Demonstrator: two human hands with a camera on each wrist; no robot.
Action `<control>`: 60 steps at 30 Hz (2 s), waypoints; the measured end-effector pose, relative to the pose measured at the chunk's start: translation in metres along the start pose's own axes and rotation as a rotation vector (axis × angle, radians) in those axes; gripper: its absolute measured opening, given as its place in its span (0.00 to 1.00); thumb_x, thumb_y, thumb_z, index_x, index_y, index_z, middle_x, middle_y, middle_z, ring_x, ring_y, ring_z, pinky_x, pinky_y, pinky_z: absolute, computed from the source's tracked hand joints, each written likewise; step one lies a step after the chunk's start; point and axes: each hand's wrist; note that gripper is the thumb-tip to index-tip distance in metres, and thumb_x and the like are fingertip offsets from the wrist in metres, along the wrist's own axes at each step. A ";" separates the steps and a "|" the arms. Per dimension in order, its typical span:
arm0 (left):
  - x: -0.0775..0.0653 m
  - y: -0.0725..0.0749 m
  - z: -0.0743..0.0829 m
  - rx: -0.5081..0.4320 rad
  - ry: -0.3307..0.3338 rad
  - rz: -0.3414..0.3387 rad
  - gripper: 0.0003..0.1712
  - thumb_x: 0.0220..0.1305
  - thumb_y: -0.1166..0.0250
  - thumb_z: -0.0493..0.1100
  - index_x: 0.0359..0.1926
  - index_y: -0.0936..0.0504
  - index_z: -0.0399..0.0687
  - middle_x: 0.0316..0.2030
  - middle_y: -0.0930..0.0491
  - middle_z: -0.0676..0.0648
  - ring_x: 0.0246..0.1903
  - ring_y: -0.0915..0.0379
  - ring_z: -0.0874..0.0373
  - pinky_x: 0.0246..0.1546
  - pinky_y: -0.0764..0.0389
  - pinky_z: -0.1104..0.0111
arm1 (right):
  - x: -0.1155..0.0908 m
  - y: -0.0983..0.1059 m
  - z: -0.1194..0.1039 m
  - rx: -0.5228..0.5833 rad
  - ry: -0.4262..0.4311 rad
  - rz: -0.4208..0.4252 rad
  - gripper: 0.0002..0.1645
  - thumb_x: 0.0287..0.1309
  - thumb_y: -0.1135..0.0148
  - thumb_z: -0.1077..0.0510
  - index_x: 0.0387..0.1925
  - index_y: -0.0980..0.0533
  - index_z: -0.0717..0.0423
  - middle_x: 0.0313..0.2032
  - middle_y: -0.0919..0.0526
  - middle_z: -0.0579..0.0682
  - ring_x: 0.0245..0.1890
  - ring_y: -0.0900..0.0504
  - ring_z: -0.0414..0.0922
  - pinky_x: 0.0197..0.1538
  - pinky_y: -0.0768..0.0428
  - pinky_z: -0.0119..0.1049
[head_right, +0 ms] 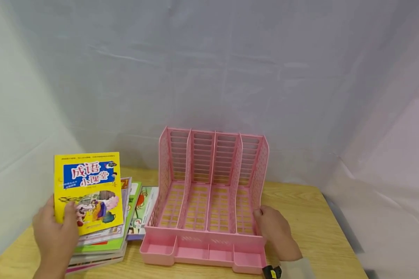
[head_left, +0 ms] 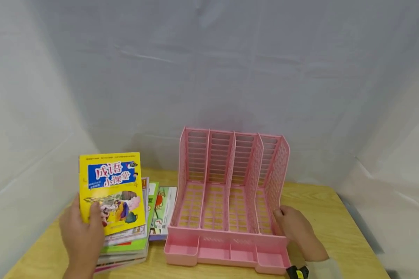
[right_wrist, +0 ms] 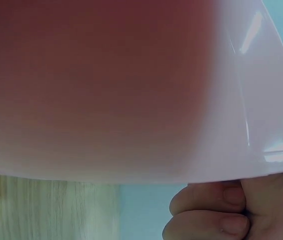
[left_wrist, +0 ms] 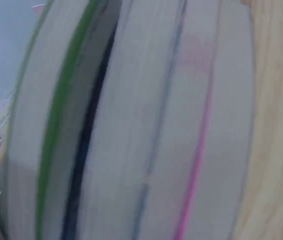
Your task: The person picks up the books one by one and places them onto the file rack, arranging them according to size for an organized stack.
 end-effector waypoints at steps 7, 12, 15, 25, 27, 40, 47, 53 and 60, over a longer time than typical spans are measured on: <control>-0.009 -0.005 0.010 -0.310 -0.147 0.083 0.30 0.68 0.42 0.38 0.66 0.44 0.48 0.56 0.30 0.48 0.47 0.29 0.62 0.43 0.28 0.81 | 0.000 0.000 0.003 -0.014 0.002 0.004 0.23 0.72 0.60 0.48 0.23 0.31 0.51 0.21 0.30 0.48 0.26 0.30 0.45 0.31 0.33 0.39; -0.011 -0.008 0.012 -0.183 -0.094 -0.154 0.37 0.65 0.40 0.41 0.71 0.47 0.49 0.57 0.30 0.41 0.50 0.29 0.51 0.47 0.23 0.67 | 0.001 0.000 0.004 -0.003 -0.007 0.001 0.23 0.72 0.61 0.48 0.23 0.30 0.51 0.22 0.29 0.49 0.25 0.30 0.45 0.30 0.33 0.38; -0.011 -0.012 0.012 -0.076 0.001 -0.264 0.40 0.65 0.42 0.45 0.70 0.53 0.44 0.55 0.32 0.35 0.49 0.30 0.43 0.47 0.25 0.51 | 0.001 0.000 0.004 0.005 -0.011 0.002 0.23 0.72 0.61 0.47 0.25 0.29 0.52 0.23 0.28 0.48 0.25 0.30 0.45 0.28 0.33 0.37; -0.013 -0.017 0.006 0.223 -0.095 -0.311 0.36 0.71 0.51 0.61 0.56 0.30 0.29 0.41 0.21 0.29 0.27 0.25 0.46 0.26 0.25 0.55 | 0.003 -0.003 0.004 0.002 0.001 0.012 0.23 0.72 0.61 0.48 0.23 0.30 0.51 0.20 0.30 0.48 0.23 0.31 0.44 0.28 0.34 0.37; -0.013 -0.017 0.006 0.225 -0.080 -0.314 0.36 0.71 0.52 0.61 0.56 0.30 0.29 0.40 0.21 0.30 0.25 0.26 0.48 0.24 0.27 0.58 | 0.004 -0.004 0.005 0.002 0.001 0.010 0.23 0.73 0.61 0.48 0.24 0.29 0.51 0.21 0.29 0.48 0.23 0.31 0.44 0.28 0.33 0.37; -0.011 -0.018 0.008 0.223 -0.016 -0.350 0.39 0.70 0.53 0.63 0.62 0.36 0.31 0.48 0.25 0.28 0.34 0.24 0.42 0.35 0.25 0.50 | 0.004 -0.004 0.006 0.005 -0.013 0.008 0.22 0.72 0.60 0.48 0.26 0.28 0.51 0.21 0.30 0.48 0.25 0.30 0.45 0.30 0.33 0.38; -0.010 -0.018 0.010 0.074 0.035 -0.357 0.46 0.66 0.50 0.68 0.70 0.44 0.41 0.57 0.32 0.32 0.51 0.31 0.37 0.48 0.32 0.41 | 0.003 -0.003 0.005 0.000 -0.013 0.013 0.22 0.72 0.60 0.48 0.27 0.27 0.51 0.22 0.29 0.48 0.27 0.29 0.45 0.31 0.32 0.39; -0.009 -0.018 0.009 0.181 0.038 -0.435 0.46 0.70 0.61 0.69 0.65 0.38 0.30 0.50 0.26 0.29 0.37 0.24 0.43 0.40 0.25 0.48 | 0.004 -0.003 0.006 -0.001 -0.016 0.012 0.22 0.72 0.60 0.48 0.28 0.26 0.51 0.23 0.28 0.48 0.27 0.29 0.46 0.31 0.32 0.40; -0.009 -0.017 0.011 0.236 0.007 -0.481 0.46 0.72 0.65 0.68 0.67 0.40 0.29 0.56 0.30 0.27 0.43 0.26 0.39 0.46 0.30 0.43 | 0.004 -0.002 0.003 -0.003 -0.010 0.015 0.22 0.72 0.61 0.48 0.25 0.28 0.50 0.22 0.29 0.49 0.26 0.29 0.46 0.30 0.33 0.39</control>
Point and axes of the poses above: each hand's wrist, its own x-axis towards the middle knuckle, its own y-axis out of the back of the hand, z = x × y
